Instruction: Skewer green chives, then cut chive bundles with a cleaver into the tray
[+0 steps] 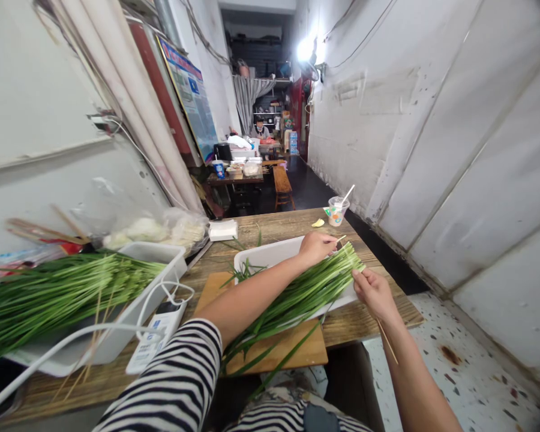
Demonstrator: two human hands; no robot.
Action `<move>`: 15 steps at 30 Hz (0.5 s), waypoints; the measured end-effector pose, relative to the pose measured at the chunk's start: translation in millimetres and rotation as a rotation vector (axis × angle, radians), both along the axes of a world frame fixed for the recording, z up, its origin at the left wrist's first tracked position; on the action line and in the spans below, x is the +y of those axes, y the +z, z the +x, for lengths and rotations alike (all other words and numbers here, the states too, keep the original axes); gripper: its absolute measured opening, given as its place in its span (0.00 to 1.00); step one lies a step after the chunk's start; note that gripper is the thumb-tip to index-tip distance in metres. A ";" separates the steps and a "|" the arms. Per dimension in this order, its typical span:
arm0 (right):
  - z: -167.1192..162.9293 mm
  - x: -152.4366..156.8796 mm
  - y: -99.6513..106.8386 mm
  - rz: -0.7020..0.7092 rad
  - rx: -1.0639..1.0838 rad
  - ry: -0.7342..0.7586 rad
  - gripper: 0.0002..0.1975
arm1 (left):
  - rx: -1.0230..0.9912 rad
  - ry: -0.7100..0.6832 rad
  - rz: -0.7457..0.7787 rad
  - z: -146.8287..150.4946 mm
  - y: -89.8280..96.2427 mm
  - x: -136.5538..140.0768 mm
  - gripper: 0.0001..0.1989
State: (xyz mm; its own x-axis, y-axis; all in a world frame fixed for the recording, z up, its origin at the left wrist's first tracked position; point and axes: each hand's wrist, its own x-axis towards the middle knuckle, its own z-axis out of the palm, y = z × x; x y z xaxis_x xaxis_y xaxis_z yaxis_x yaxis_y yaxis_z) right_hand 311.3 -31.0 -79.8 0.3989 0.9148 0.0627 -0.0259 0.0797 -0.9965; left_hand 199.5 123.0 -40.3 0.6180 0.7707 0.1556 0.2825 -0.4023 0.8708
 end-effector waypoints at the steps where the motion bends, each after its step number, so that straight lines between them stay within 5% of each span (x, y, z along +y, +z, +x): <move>1: 0.0 -0.2 -0.1 0.004 -0.001 0.000 0.25 | 0.001 -0.001 -0.008 0.1 0.0 -0.1 0.11; 15: 3.3 0.9 -4.6 -0.002 0.000 0.013 0.24 | 0.006 -0.009 -0.016 -1.2 1.3 -0.9 0.12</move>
State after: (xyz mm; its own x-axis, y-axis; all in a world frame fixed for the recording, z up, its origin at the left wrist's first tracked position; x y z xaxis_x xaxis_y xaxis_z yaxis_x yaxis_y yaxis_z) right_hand 314.6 -30.1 -84.4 0.3867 0.9202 0.0611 -0.0266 0.0774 -0.9966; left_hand 198.4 122.0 -39.0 0.6256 0.7676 0.1392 0.2847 -0.3907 0.8754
